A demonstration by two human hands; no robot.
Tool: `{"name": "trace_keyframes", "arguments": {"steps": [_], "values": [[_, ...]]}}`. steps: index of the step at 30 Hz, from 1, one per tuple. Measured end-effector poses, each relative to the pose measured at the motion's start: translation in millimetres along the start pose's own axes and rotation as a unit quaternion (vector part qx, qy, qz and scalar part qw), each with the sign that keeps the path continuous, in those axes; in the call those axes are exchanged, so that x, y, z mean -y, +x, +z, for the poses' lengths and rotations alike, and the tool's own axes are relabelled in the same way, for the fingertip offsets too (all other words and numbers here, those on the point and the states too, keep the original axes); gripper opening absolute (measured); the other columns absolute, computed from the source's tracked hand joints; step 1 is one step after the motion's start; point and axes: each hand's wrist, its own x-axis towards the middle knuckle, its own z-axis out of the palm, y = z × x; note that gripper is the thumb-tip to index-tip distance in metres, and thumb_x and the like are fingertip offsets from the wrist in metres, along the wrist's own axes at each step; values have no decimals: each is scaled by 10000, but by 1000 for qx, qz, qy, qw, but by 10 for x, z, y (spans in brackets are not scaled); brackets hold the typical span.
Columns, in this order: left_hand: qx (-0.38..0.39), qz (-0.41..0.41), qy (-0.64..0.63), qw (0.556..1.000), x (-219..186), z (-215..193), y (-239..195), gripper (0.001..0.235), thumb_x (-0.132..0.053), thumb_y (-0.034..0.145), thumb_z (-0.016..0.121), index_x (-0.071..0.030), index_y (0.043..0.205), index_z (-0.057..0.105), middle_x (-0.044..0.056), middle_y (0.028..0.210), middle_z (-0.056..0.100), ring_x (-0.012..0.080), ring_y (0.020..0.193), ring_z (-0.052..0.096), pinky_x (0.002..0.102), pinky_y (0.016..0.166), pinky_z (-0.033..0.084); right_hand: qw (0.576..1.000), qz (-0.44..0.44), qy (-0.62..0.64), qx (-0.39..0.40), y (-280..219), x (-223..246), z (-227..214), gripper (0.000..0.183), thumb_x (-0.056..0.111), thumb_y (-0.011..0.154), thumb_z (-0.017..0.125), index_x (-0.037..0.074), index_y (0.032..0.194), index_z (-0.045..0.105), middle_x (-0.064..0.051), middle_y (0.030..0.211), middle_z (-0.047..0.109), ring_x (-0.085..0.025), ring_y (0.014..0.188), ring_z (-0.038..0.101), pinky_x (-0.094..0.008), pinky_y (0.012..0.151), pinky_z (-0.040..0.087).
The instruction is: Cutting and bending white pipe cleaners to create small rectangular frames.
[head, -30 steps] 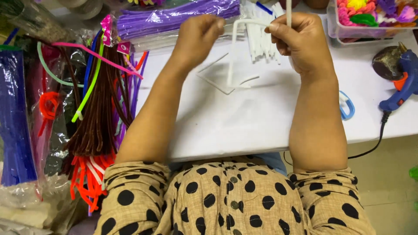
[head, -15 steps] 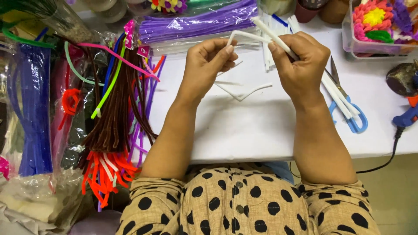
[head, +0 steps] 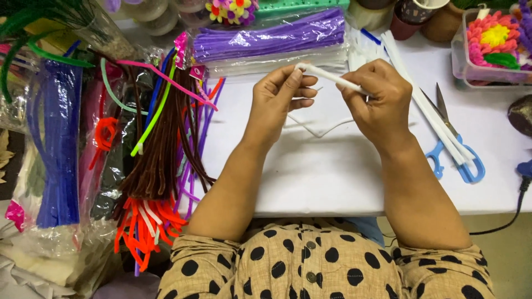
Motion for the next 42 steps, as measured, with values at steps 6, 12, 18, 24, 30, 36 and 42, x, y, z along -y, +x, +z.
{"name": "trace_keyframes", "arguments": {"steps": [6,12,18,24,30,36,42], "values": [[-32,19,5,999,91,-58,59,256,-268,1029,662,-38,1113,735,111,921,779,155,782,779,297,692,694,999,5,36,0,-19,-91,28,57,-28,1019,789,-1,980,820,-168,775,577,-285,640,580,-367,574,453],[-3,-21,10,1000,158,-92,90,316,-348,1031,637,-55,1078,744,76,810,755,121,674,747,259,604,673,1000,-9,18,-12,-23,-150,-66,51,-2,1052,801,-10,1011,830,-173,785,567,-322,688,597,-399,620,467],[26,-32,-93,995,95,-134,105,203,-241,1016,674,-78,1127,724,49,855,766,139,751,770,265,686,674,997,-33,9,-76,-7,-213,-163,220,146,1114,729,-60,1119,807,-159,789,558,-340,789,611,-420,731,503],[44,82,-164,982,-10,-59,30,210,-176,1077,626,-87,1266,650,99,1074,792,234,1058,761,373,964,635,985,51,122,-115,9,-52,-211,349,125,1194,450,-131,1280,670,-171,825,539,-202,550,542,-316,532,457],[27,202,-47,978,8,152,-86,128,-84,1020,701,-37,1137,720,98,1141,735,176,1077,726,301,928,639,997,2,66,-39,17,124,-91,142,-21,1108,636,-82,1109,763,-163,899,558,-303,779,626,-397,749,516],[-7,287,114,951,128,281,-173,135,-7,918,789,-32,1048,766,80,1007,705,181,974,742,264,828,653,987,20,151,-61,-69,185,56,134,-59,1058,665,-106,1143,757,-169,912,533,-183,646,580,-302,557,450],[-46,378,231,896,207,351,-175,94,-3,899,781,-55,972,753,52,889,716,190,806,740,285,708,641,982,23,172,-75,-74,304,173,112,-88,1008,720,-123,1109,756,-184,859,595,-192,586,603,-291,495,431]]}}
